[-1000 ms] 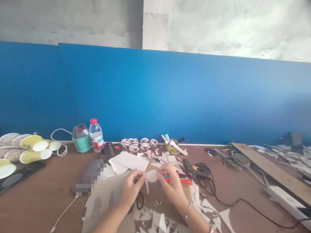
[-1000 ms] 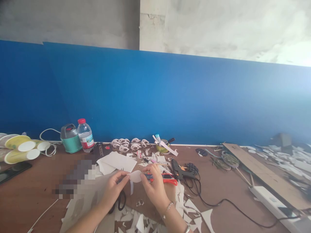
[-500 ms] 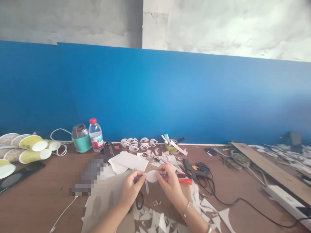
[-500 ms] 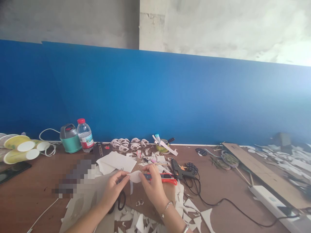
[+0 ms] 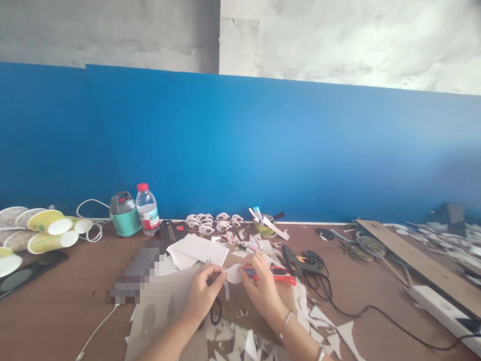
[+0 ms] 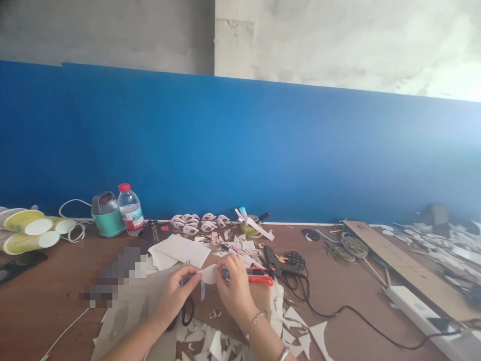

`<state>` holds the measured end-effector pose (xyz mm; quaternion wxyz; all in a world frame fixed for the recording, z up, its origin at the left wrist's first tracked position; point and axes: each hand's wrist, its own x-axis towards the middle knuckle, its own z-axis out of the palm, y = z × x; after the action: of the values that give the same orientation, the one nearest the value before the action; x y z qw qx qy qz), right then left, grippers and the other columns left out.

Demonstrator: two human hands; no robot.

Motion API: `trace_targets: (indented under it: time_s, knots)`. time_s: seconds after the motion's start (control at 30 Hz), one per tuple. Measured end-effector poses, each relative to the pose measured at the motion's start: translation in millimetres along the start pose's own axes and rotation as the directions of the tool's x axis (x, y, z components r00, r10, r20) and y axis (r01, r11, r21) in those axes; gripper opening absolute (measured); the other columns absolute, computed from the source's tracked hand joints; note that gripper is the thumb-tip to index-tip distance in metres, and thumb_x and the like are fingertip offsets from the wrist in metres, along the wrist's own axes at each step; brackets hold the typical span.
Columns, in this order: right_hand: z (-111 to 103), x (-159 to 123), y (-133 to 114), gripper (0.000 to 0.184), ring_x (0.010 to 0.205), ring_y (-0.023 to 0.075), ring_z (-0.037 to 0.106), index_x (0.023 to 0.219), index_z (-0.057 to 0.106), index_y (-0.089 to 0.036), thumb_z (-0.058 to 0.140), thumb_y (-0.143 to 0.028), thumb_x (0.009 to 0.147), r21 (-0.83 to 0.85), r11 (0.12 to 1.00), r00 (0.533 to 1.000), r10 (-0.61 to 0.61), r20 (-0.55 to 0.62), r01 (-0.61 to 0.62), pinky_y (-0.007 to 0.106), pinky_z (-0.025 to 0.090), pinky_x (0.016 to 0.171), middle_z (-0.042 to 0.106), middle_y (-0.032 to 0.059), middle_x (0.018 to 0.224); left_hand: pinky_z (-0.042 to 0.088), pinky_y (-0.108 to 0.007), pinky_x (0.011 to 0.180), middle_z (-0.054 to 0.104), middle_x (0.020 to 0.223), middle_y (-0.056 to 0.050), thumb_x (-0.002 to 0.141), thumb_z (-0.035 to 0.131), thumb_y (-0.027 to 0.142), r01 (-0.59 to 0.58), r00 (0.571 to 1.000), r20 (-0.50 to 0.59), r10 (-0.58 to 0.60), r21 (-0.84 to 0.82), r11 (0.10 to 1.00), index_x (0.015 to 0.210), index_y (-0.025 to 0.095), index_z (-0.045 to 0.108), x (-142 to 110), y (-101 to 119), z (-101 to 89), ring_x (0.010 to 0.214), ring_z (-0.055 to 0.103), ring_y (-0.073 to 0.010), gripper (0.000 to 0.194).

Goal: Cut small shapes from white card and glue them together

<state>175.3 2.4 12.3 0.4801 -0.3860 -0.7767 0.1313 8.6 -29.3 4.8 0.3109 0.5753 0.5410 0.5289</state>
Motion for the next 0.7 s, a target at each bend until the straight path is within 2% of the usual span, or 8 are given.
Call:
trace_targets:
  time_s: [0.23,0.5,0.7]
  knots:
    - [0.6,-1.1,0.8,0.014,0.075,0.0198,0.052,0.077,0.045,-0.022,0.047,-0.008,0.078,-0.053,0.999,1.0,0.01,0.028,-0.009,0.032,0.042,0.068,0.056,0.0016,0.076,0.046,-0.028,0.07,0.064,0.075,-0.005,0.078,0.058,0.039,-0.025,1.0,0.019,0.025,0.003,1.0,0.073,0.018,0.066,-0.1,-0.5,-0.4,0.074,0.059,-0.0198,0.023]
    - [2.3,-2.9,-1.9,0.015,0.075,0.0215,0.05,0.082,0.045,-0.022,0.049,-0.009,0.075,-0.229,0.973,1.0,0.008,0.03,-0.001,0.034,0.038,0.068,0.054,0.0018,0.078,0.045,-0.028,0.07,0.061,0.075,-0.004,0.078,0.057,0.037,-0.041,0.998,0.037,0.04,0.014,0.999,0.072,0.018,0.065,-0.8,1.4,-0.7,0.073,0.058,-0.0194,0.021]
    - [2.3,-1.5,-8.3,0.015,0.075,0.0222,0.048,0.08,0.046,-0.021,0.049,-0.008,0.073,-0.388,0.917,0.996,-0.071,0.058,0.088,0.033,0.034,0.066,0.053,0.0029,0.076,0.045,-0.028,0.072,0.06,0.074,-0.004,0.078,0.057,0.036,-0.067,0.997,0.042,0.067,0.02,0.998,0.07,0.018,0.065,-1.0,2.3,-0.5,0.074,0.058,-0.0194,0.021]
